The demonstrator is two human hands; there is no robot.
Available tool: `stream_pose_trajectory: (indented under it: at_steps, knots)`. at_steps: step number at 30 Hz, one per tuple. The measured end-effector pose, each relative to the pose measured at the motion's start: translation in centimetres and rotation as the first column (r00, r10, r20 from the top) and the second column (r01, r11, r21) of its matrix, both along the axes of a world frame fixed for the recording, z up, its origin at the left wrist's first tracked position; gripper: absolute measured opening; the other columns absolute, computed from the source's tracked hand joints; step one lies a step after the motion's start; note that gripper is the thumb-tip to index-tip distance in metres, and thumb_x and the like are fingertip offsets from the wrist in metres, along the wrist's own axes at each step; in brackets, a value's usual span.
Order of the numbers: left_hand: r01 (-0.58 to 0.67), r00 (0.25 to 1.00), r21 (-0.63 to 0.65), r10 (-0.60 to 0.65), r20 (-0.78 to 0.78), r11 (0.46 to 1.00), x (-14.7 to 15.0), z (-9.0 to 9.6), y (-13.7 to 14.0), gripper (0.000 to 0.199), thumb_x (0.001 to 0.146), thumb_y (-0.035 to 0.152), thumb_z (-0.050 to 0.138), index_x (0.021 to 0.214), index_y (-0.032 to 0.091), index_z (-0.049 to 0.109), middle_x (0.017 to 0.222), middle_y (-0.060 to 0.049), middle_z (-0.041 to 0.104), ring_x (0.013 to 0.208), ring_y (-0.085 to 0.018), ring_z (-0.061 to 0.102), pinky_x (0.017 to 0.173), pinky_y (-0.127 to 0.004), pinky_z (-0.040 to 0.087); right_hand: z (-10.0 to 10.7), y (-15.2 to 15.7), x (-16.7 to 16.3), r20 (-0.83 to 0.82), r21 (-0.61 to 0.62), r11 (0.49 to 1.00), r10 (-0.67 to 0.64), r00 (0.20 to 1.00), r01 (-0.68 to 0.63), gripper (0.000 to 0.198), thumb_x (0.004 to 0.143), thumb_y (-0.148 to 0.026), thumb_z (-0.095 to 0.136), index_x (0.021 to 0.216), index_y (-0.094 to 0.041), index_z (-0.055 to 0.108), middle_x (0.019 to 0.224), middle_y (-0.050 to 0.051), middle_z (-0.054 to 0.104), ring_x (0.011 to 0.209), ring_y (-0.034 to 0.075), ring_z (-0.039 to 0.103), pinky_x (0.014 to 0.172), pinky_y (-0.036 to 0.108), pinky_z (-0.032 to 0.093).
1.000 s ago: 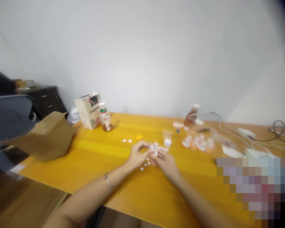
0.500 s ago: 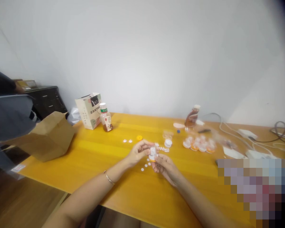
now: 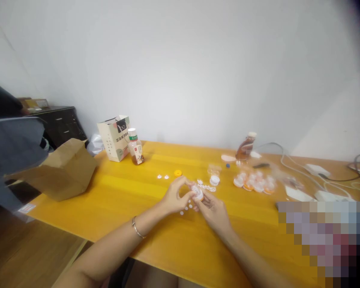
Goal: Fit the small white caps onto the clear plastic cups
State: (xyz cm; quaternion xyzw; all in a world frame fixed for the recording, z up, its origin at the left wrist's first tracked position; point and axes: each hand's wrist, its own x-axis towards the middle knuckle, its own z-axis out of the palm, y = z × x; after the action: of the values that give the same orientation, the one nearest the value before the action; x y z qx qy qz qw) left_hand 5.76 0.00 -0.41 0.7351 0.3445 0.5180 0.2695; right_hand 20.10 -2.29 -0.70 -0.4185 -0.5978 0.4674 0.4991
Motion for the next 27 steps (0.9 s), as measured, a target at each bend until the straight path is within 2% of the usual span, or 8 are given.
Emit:
stream_pose_trajectory:
  at_steps: [5, 8, 12, 14, 20, 22, 25, 27]
  knots:
    - [0.009, 0.992, -0.139, 0.009, 0.13, 0.99, 0.3, 0.0, 0.1, 0.016, 0.072, 0.028, 0.059, 0.081, 0.017, 0.051, 0.083, -0.003, 0.058, 0.085, -0.017, 0.054, 0.083, -0.031, 0.039, 0.0, 0.5, 0.2, -0.032, -0.054, 0.996, 0.064, 0.997, -0.066, 0.03, 0.066, -0.038, 0.063, 0.088, -0.019, 0.061, 0.058, -0.001, 0.059, 0.051, 0.013, 0.053, 0.053, 0.027, 0.046]
    - [0.216, 0.947, -0.217, -0.15, 0.285, 0.952, -0.1, 0.5, 0.7, 0.02, 0.073, 0.032, 0.058, 0.081, 0.016, 0.05, 0.094, -0.007, 0.059, 0.093, -0.018, 0.054, 0.087, -0.033, 0.037, 0.3, 0.7, 0.5, -0.1, -0.134, 0.972, 0.179, 0.979, -0.192, 0.026, 0.065, -0.041, 0.064, 0.072, -0.016, 0.061, 0.055, 0.0, 0.059, 0.049, 0.012, 0.054, 0.052, 0.025, 0.045]
    - [0.46, 0.844, -0.294, -0.31, 0.438, 0.838, -0.7, 0.9, 1.2, 0.023, 0.072, 0.033, 0.06, 0.082, 0.015, 0.049, 0.098, -0.01, 0.06, 0.094, -0.02, 0.056, 0.085, -0.036, 0.039, 0.4, 0.7, 0.6, -0.22, -0.199, 0.938, 0.24, 0.945, -0.285, 0.027, 0.067, -0.041, 0.063, 0.069, -0.014, 0.06, 0.058, 0.001, 0.061, 0.051, 0.009, 0.054, 0.053, 0.022, 0.043]
    - [0.466, 0.832, -0.302, -0.296, 0.469, 0.832, -0.7, 0.7, 1.4, 0.027, 0.068, 0.03, 0.065, 0.083, 0.015, 0.048, 0.091, -0.009, 0.062, 0.087, -0.019, 0.059, 0.08, -0.034, 0.042, 0.4, 0.7, 0.5, -0.238, -0.203, 0.933, 0.248, 0.939, -0.298, 0.026, 0.067, -0.04, 0.064, 0.07, -0.014, 0.06, 0.059, 0.001, 0.061, 0.051, 0.009, 0.054, 0.054, 0.022, 0.043]
    - [0.351, 0.87, -0.26, -0.21, 0.447, 0.899, -0.2, 0.2, 1.3, 0.033, 0.063, 0.026, 0.07, 0.089, 0.015, 0.054, 0.086, -0.005, 0.059, 0.082, -0.015, 0.056, 0.078, -0.027, 0.042, 0.0, 0.8, 0.5, -0.183, -0.153, 0.959, 0.211, 0.96, -0.24, 0.023, 0.064, -0.036, 0.067, 0.073, -0.016, 0.06, 0.058, 0.0, 0.062, 0.052, 0.01, 0.055, 0.055, 0.023, 0.043]
    - [0.418, 0.852, -0.291, -0.26, 0.454, 0.861, -0.3, 0.4, 1.1, 0.033, 0.066, 0.03, 0.067, 0.092, 0.015, 0.055, 0.09, -0.008, 0.06, 0.087, -0.017, 0.056, 0.08, -0.029, 0.041, 0.0, 0.7, 0.6, -0.204, -0.162, 0.946, 0.247, 0.947, -0.282, 0.024, 0.067, -0.038, 0.064, 0.074, -0.015, 0.059, 0.058, 0.0, 0.061, 0.051, 0.01, 0.054, 0.053, 0.023, 0.043]
    - [0.598, 0.776, -0.354, -0.407, 0.482, 0.719, -0.7, 0.8, 0.9, 0.037, 0.073, 0.039, 0.058, 0.101, 0.015, 0.056, 0.1, -0.012, 0.058, 0.087, -0.02, 0.057, 0.078, -0.033, 0.042, -0.1, 0.5, 0.7, -0.277, -0.185, 0.9, 0.337, 0.9, -0.394, 0.026, 0.071, -0.04, 0.06, 0.072, -0.015, 0.057, 0.06, 0.001, 0.061, 0.05, 0.009, 0.054, 0.05, 0.021, 0.041]
    - [0.6, 0.775, -0.344, -0.419, 0.474, 0.722, -0.7, 0.8, 0.8, 0.04, 0.072, 0.042, 0.058, 0.101, 0.015, 0.057, 0.103, -0.012, 0.057, 0.087, -0.021, 0.056, 0.076, -0.032, 0.042, -0.1, 0.4, 0.7, -0.282, -0.179, 0.896, 0.348, 0.894, -0.406, 0.025, 0.072, -0.041, 0.059, 0.071, -0.015, 0.057, 0.06, 0.001, 0.061, 0.05, 0.009, 0.054, 0.05, 0.021, 0.041]
